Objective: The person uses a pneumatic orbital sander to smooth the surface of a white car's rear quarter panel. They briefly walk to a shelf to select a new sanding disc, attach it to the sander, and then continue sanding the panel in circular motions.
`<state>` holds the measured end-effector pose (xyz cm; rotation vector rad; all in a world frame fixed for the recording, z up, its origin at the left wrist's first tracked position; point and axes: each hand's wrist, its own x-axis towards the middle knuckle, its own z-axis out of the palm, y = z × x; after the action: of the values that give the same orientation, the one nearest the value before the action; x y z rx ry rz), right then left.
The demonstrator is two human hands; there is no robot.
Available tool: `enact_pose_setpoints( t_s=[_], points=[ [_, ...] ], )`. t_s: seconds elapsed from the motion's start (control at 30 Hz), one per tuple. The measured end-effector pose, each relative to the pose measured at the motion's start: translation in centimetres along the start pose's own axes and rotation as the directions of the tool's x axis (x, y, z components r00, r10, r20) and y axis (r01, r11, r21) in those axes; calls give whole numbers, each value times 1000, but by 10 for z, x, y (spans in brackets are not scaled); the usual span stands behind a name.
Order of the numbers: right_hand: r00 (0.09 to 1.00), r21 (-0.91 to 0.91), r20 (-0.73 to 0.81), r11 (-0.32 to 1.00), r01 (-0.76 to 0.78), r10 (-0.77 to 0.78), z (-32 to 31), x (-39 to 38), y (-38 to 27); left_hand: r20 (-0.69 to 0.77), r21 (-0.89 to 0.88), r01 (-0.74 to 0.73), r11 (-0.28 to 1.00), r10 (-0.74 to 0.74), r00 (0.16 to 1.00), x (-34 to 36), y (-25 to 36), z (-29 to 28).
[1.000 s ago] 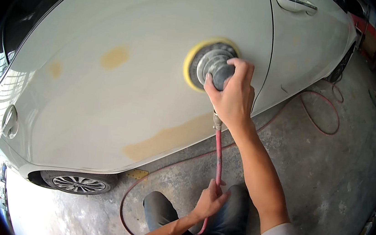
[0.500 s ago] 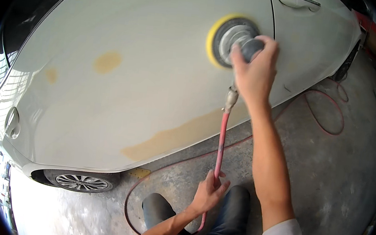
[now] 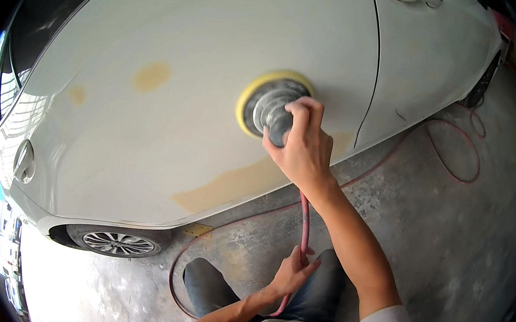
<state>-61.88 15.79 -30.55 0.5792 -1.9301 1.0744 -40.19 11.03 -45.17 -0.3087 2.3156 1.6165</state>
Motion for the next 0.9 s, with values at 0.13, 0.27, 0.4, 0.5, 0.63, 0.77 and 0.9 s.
enact_pose_setpoints(
  t_s=[0.13, 0.27, 0.4, 0.5, 0.63, 0.77, 0.9],
  points=[
    [972, 68, -21, 970, -232, 234, -16, 21, 17, -43, 20, -98, 995, 99, 994, 5, 3, -10],
    [870, 107, -387, 952, -285, 304, -42, 82, 85, -89, 72, -185, 980, 191, 978, 7, 56, -44],
    [933, 96, -208, 956, -278, 292, -18, 53, 11, -115, 70, -111, 991, 118, 986, -8, 12, -62],
    [986, 92, -159, 995, -42, 56, 19, 1, -23, -122, -17, -43, 999, 40, 992, -16, -39, -43],
    [998, 34, -67, 999, 10, -7, 38, -22, -55, -109, -15, -37, 999, 35, 993, -26, -49, -57],
    [988, 1, -142, 998, -58, 57, 28, 44, -88, -178, -37, -170, 985, 161, 971, -42, -18, -85],
    [996, 8, -85, 1000, -10, 11, 35, -6, -77, -115, -18, -145, 989, 142, 983, -46, -42, -82]
  ],
)
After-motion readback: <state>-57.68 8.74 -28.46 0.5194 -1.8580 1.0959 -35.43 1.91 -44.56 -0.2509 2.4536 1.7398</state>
